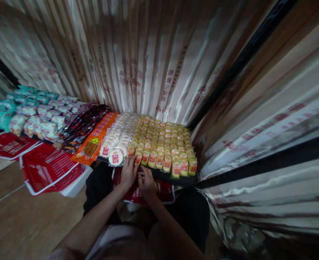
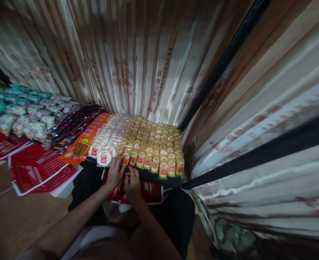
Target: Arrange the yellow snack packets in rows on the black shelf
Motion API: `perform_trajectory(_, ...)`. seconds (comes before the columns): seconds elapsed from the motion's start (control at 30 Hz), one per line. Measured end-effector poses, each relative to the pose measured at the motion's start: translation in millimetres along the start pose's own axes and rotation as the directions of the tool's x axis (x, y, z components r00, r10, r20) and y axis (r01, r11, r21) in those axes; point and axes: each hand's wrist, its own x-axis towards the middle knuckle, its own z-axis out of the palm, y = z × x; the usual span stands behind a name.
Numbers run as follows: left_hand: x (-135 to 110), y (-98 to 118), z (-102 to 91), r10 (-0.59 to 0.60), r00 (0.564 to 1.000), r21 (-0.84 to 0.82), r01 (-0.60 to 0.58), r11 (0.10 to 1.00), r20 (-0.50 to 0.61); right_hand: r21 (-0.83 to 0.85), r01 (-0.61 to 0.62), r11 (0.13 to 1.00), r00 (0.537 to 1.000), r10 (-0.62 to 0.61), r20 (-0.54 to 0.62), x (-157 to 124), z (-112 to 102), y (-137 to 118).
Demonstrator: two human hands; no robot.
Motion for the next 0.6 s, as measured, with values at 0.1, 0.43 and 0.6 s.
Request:
perform_trajectory(0.1, -3, -1, 1.1, -0.028, 1.000, 0.024, 0.028, 0.999, -0.012, -0.013, -0.011, 1.000, 1.000, 0.011, -0.014, -3, -2, -4)
perform_trajectory(0.43, -13, -1, -1.9, -0.040, 0.999, 0.065, 0.042, 0.997, -0.031, -0.346, -0.087, 0.934, 0.945, 0.187, 0.268, -40, -33, 34)
perform_trajectory(0.6, -23, 0, -3.4, -0.028, 0.997, 0.094, 0.035, 0.995, -0.073, -0.515, -0.141, 0.845, 0.811, 0.397, 0.430, -43, -41, 69)
